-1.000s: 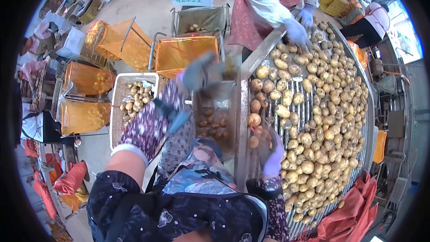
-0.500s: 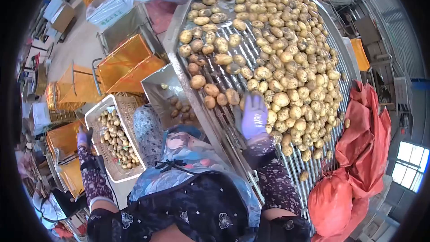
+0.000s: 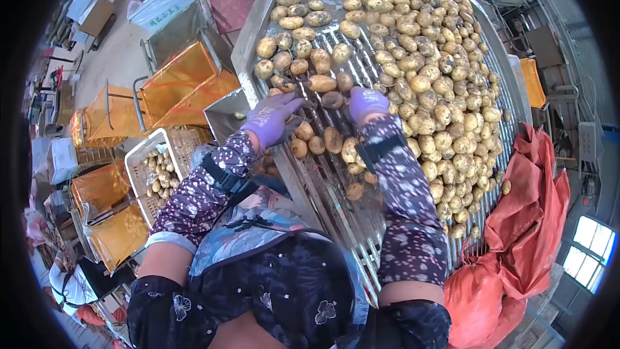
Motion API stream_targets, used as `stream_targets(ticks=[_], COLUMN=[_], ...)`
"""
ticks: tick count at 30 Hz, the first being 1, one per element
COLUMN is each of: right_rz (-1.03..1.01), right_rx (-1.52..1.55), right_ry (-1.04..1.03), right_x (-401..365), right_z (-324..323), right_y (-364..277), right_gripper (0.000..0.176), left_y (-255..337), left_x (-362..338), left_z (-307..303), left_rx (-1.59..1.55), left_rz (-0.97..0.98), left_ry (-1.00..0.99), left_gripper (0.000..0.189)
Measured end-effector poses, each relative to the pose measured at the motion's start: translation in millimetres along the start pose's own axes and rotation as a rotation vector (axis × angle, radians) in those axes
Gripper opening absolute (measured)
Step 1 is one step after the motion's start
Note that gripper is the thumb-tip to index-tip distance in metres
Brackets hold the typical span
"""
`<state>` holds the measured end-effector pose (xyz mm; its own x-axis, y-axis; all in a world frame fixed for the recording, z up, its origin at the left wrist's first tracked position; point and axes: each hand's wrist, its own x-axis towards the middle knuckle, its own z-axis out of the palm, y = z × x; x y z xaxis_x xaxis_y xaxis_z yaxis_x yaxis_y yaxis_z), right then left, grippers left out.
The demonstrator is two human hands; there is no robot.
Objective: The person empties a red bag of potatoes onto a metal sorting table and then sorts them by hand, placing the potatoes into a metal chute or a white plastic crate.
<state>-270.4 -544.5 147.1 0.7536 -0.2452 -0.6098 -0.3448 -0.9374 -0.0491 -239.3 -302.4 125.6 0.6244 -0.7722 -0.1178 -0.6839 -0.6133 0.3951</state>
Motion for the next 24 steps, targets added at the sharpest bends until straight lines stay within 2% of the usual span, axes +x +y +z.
stream_targets(ticks=[1,2,4,5,6,9,10,11,12,13,14,17,18,21,23,24], right_rz=[-0.019,-0.039,-0.130,-0.153,-0.121,-0.145,-0.169,-0.199,-0.246,-0.296,-0.310,-0.327,-0.313,-0.346,-0.344,-0.239], right_rx=[0.015,0.029,0.051,0.024,0.043,0.080,0.091,0.200,0.396,0.588,0.739,1.143,1.239,1.410,1.514,1.572], right_ry=[0.037,0.071,0.105,0.177,0.188,0.212,0.209,0.201,0.194,0.186,0.195,0.190,0.159,0.174,0.181,0.078], right_x=[-8.7,-18.1,-26.9,-13.6,-7.3,10.8,13.6,9.3,10.2,10.4,3.6,-31.5,-47.1,-61.1,-67.4,-78.1], right_z=[-3.4,-1.8,8.5,29.4,38.8,40.6,41.2,34.9,37.9,40.2,41.3,40.3,37.9,53.5,58.7,48.4], right_y=[-4.3,-7.5,-18.8,-21.4,-30.3,-31.9,-28.0,-20.4,-7.0,5.3,12.6,16.8,15.1,17.1,11.0,4.4], right_gripper=[0.041,0.043,0.050,0.048,0.048,0.046,0.046,0.046,0.048,0.050,0.051,0.052,0.051,0.049,0.048,0.048], left_y=[-1.6,-19.5,-21.8,-25.1,-28.5,-9.9,1.4,20.1,45.4,58.5,70.8,81.7,83.0,77.6,72.5,69.0], left_x=[6.4,8.4,18.3,26.5,35.7,36.8,25.5,4.9,-7.0,-23.9,-33.7,-44.3,-31.2,-24.4,-20.2,-19.7], left_z=[-0.1,23.0,17.2,13.4,12.5,-7.0,-15.7,-20.2,-28.6,-18.4,-4.1,43.7,31.2,36.7,43.8,50.0], left_rx=[0.053,0.244,0.156,0.119,0.215,0.037,-0.044,-0.031,0.003,0.026,0.030,0.319,0.191,0.274,0.112,0.034], left_rz=[0.012,0.060,0.049,0.051,0.127,0.019,0.155,0.202,0.079,0.089,0.020,0.060,0.015,0.094,0.051,0.032], left_ry=[-0.069,-0.003,0.009,0.020,0.147,0.193,0.266,0.210,-0.138,-0.208,-0.375,-0.200,-0.365,-0.350,-0.333,-0.330], left_gripper=[0.044,0.038,0.036,0.035,0.031,0.027,0.025,0.029,0.034,0.036,0.044,0.053,0.058,0.055,0.053,0.052])
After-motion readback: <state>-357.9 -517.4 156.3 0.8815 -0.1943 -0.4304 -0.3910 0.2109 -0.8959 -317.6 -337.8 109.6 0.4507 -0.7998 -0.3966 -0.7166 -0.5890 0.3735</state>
